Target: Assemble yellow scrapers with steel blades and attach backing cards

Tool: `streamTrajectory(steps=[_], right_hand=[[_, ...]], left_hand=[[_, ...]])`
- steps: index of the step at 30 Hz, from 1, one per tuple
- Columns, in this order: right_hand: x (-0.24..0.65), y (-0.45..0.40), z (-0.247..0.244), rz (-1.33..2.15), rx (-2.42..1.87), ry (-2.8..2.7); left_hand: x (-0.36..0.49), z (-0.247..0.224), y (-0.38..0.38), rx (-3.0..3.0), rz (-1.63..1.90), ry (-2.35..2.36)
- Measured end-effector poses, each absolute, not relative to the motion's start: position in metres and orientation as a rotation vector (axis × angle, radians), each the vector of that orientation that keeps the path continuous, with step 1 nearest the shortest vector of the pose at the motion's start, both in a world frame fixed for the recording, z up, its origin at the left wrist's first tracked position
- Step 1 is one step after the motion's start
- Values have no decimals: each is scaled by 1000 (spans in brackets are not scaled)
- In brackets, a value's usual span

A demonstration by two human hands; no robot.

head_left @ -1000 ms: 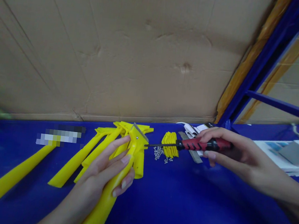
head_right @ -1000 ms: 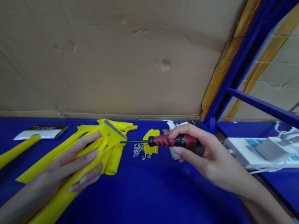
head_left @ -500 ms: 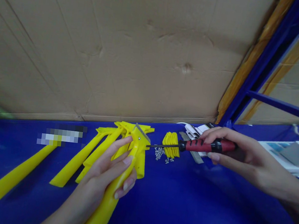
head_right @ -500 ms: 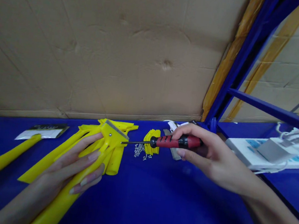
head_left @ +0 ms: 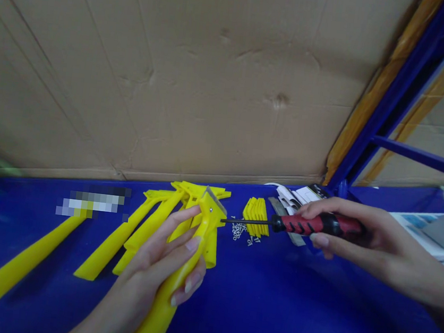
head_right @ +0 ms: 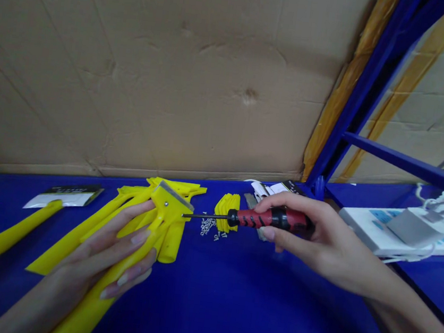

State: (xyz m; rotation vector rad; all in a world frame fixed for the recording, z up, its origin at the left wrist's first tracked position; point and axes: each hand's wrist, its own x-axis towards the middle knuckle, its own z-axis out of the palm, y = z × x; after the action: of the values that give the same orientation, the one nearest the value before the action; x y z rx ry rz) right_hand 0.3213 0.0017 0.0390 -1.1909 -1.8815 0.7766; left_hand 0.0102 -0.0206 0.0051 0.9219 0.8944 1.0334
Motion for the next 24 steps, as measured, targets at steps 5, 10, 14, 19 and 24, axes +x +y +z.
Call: streamTrajectory(steps=[5,10,14,19,24], right_hand=[[316,4,33,933,-1218,-1701],[313,6,29,1021,-1216,-1637],[314,2,33,780,-1178,-1814],[312,-1,35,860,-1218,-1753],[308,3,31,1018,-1235,-1649]], left_hand=[[9,7,-21,917,1038,909],[5,9,-18,926,1058,879],[9,6,-17,889,1027,872],[10,0,-21,895,1051,855],[5,-3,-21,918,1065,846]])
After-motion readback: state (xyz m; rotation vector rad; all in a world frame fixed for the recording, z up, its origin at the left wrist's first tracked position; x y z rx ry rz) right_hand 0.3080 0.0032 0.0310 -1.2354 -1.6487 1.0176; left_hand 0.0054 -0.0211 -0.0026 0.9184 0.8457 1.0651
